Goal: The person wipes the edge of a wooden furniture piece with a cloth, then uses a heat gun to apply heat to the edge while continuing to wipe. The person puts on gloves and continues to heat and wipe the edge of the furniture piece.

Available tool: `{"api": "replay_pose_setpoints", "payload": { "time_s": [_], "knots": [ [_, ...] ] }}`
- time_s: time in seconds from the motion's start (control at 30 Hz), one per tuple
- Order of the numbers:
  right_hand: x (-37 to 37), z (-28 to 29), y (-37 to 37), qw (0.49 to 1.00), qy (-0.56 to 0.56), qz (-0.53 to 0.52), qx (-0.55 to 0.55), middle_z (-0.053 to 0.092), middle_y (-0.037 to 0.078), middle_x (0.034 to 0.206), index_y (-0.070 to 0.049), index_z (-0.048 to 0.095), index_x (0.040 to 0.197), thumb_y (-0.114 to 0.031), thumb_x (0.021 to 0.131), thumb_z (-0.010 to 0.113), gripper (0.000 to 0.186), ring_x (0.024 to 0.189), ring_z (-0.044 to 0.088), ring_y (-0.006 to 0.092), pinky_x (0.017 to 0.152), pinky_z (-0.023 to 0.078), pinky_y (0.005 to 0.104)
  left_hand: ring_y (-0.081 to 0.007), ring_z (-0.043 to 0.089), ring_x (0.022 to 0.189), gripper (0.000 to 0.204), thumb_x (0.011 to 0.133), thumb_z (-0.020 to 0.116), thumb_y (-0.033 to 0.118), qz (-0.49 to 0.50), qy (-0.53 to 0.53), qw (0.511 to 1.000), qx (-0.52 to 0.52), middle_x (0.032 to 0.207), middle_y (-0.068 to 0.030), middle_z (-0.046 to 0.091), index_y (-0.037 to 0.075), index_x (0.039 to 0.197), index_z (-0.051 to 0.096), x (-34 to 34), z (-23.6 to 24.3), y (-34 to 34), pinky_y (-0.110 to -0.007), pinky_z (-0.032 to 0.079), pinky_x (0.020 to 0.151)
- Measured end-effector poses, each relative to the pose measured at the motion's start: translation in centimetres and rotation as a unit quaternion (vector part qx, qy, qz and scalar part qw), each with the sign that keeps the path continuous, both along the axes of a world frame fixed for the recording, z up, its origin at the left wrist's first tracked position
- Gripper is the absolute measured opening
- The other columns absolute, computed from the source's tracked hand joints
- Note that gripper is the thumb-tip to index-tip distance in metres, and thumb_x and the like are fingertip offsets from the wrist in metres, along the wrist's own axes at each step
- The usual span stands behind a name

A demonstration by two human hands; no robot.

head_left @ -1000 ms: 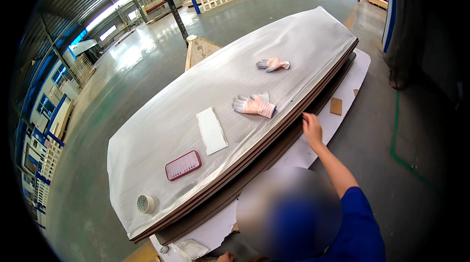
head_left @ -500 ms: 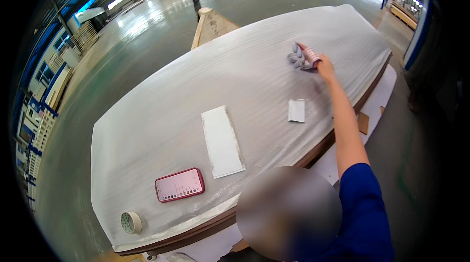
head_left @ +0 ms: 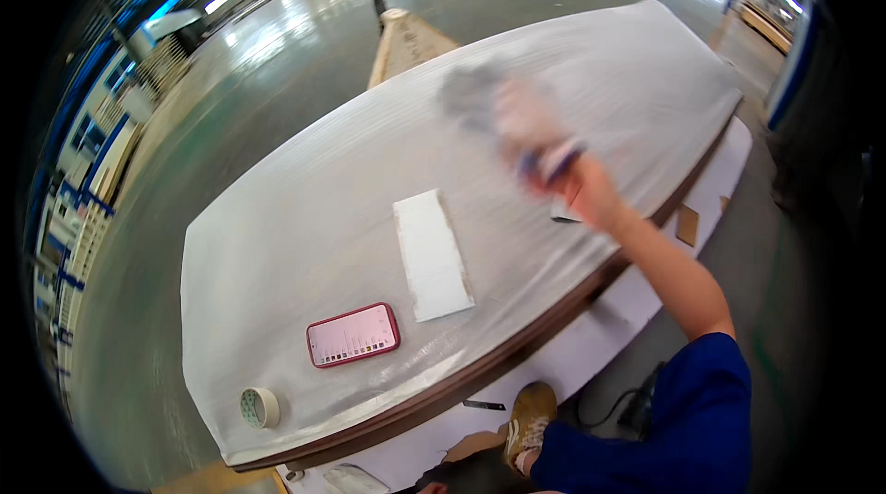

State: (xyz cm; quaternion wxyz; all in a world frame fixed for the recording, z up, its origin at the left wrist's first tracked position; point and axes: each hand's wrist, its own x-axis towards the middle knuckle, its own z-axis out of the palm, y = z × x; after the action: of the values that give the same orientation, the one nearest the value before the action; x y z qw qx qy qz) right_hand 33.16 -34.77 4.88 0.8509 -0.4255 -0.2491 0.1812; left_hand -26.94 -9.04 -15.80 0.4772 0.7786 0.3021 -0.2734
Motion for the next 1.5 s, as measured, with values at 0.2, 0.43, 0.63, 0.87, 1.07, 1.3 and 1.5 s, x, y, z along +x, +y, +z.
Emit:
{"api": "replay_pose_setpoints", "payload": {
  "time_s": [0.2,0.43,0.63,0.87,1.07,1.3,1.5],
  "knots": [
    [-26.4,8.0,1.8,0.862,0.041,0.389,-0.322,0.066,0.004,0.092,-0.002,0.061,0.11,-0.027,0.1,0.046,0.031,0.077,0.061,0.01,0.066,0.054,0.0254,-0.0282,0.064,0.074,0.034,0.097,0.05,0.037,0.085,-0.235,0.955,-0.158,0.09,-0.0188,0.067,0.007,0.111,0.057,6.8,5.7,-3.6,-0.046,0.05,0.064],
    [-37.6,10.7,8.2,0.843,-0.031,0.486,-0.226,0.064,0.007,0.1,0.002,0.056,0.112,-0.018,0.102,0.041,0.027,0.085,0.064,0.0127,0.072,0.057,0.0265,-0.0307,0.064,0.078,0.034,0.096,0.051,0.035,0.134,-0.325,0.87,-0.346,0.096,-0.0198,0.066,0.007,0.114,0.056,5.3,14.4,-6.6,-0.048,0.051,0.066],
    [-39.5,12.7,10.1,0.868,-0.158,0.329,-0.337,0.064,0.009,0.1,0.002,0.058,0.107,-0.008,0.096,0.04,0.023,0.083,0.064,0.0138,0.062,0.058,0.0273,-0.0328,0.064,0.082,0.035,0.095,0.052,0.034,0.219,-0.336,0.826,-0.396,0.101,-0.0206,0.064,0.006,0.117,0.055,1.0,17.7,-1.3,-0.049,0.052,0.067],
    [-42.7,12.5,12.8,0.928,-0.178,0.238,-0.225,0.064,0.007,0.099,0.003,0.057,0.103,0.004,0.089,0.042,0.021,0.091,0.055,0.0088,0.081,0.045,0.0261,-0.0353,0.064,0.086,0.037,0.094,0.053,0.032,0.29,-0.31,0.782,-0.457,0.107,-0.0216,0.063,0.006,0.12,0.054,-1.8,17.1,-3.6,-0.051,0.053,0.069],
    [-42.1,14.1,11.5,0.913,-0.381,0.02,-0.144,0.064,0.006,0.096,0.001,0.056,0.088,-0.008,0.091,0.049,0.012,0.09,0.057,0.0135,0.082,0.045,0.0269,-0.0374,0.064,0.09,0.038,0.093,0.054,0.03,0.405,-0.272,0.714,-0.501,0.112,-0.0224,0.062,0.006,0.122,0.054,-3.6,17.3,-1.7,-0.052,0.054,0.07],
    [-41.2,13.6,12.9,0.909,-0.184,0.237,-0.29,0.053,0.004,0.078,0.001,0.044,0.12,-0.007,0.081,0.052,0.04,0.075,0.049,0.0124,0.071,0.042,0.0262,-0.0271,0.049,0.118,0.069,0.086,0.063,0.039,0.261,-0.42,0.648,-0.579,0.132,-0.0069,0.051,0.019,0.145,0.034,-3.9,18.7,5.3,-0.045,0.038,0.092],
    [-41.8,11.7,14.0,0.861,-0.231,0.313,-0.327,0.065,0.011,0.094,-0.006,0.067,0.109,-0.019,0.087,0.044,0.034,0.089,0.062,0.0201,0.079,0.051,0.0313,-0.0121,0.061,0.09,0.037,0.095,0.053,0.022,0.411,-0.451,0.707,-0.357,0.11,-0.0018,0.059,0.017,0.131,0.045,-1.4,22.5,3.0,-0.029,0.053,0.073]
  ]
}}
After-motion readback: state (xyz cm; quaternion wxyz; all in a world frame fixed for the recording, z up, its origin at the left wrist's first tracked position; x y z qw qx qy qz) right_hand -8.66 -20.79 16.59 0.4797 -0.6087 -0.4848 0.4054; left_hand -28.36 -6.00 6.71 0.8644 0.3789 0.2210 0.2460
